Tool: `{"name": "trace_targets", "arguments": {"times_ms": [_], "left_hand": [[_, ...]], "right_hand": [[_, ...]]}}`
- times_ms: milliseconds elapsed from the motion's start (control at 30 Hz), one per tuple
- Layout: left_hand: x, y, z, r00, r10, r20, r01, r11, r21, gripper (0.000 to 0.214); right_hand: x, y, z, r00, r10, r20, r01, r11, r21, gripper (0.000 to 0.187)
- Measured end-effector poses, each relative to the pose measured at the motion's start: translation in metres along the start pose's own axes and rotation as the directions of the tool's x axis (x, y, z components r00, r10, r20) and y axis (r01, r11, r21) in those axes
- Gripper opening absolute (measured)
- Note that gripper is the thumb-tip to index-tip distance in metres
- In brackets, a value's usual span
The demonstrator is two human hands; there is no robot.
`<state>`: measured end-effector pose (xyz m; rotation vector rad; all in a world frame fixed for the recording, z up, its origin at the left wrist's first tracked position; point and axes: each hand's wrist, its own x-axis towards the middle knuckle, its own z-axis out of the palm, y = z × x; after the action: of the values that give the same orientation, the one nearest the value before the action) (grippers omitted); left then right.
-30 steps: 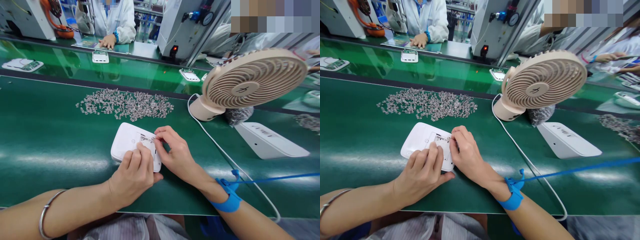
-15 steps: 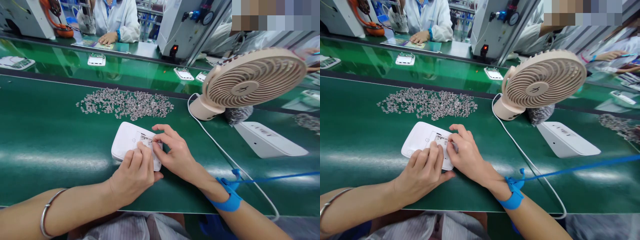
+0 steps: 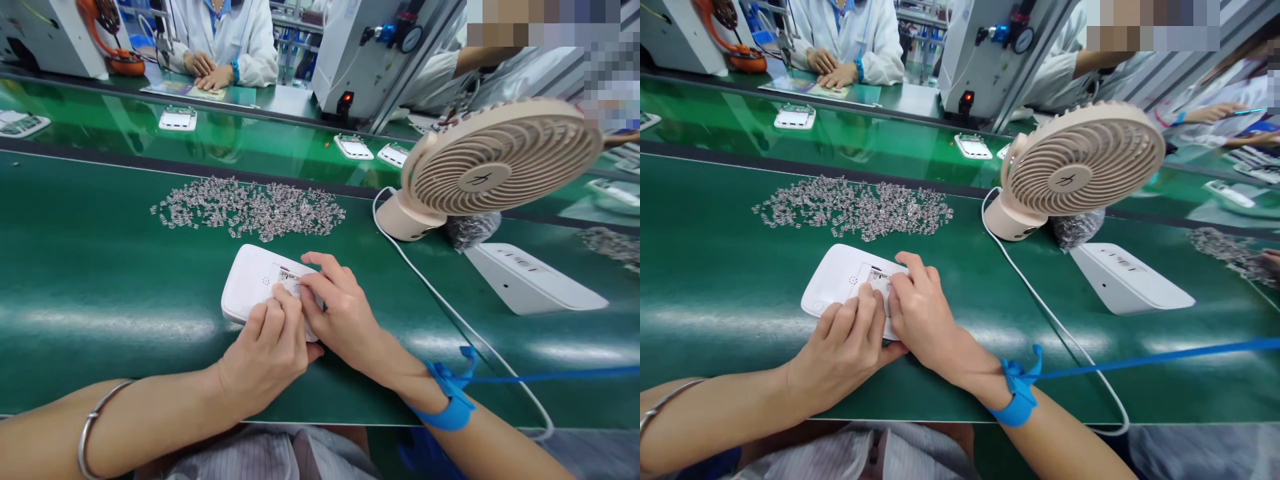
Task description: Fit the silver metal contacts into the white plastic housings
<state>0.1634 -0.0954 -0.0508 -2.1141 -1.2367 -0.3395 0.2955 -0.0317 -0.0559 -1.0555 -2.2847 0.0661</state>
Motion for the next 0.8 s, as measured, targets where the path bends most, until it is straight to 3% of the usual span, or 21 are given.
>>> {"name": "trace_targets", "arguments": {"times_ms": [133, 367, 567, 800], "left_hand": [[0.0007, -0.0010, -0.0008, 1.000, 0.005, 0.017, -0.005, 1.000, -0.002, 0.047], [-0.0016, -0.0012, 0.0008, 1.000, 0.000, 0.024, 0.000, 1.000, 0.007, 0.050], [-0.0023, 0.0003, 0.0036, 0.993, -0.051, 0.102, 0.054, 0.998, -0.025, 0.054], [-0.0018, 0.0004, 0.0042, 0.994, -0.045, 0.099, 0.051, 0.997, -0.057, 0.055]], "right_hand": [[0.0014, 0.0020, -0.0024, 1.000, 0.009, -0.009, -0.008, 0.999, 0.037, 0.019], [0.0020, 0.0000, 0.0023, 0.996, -0.066, -0.065, 0.057, 0.990, -0.132, 0.019], [0.0076, 0.0017, -0.0028, 1.000, -0.004, -0.031, 0.004, 1.000, -0.017, 0.015], [0.0087, 0.0025, -0.0018, 0.999, 0.046, -0.027, -0.044, 0.998, 0.046, 0.016]]}}
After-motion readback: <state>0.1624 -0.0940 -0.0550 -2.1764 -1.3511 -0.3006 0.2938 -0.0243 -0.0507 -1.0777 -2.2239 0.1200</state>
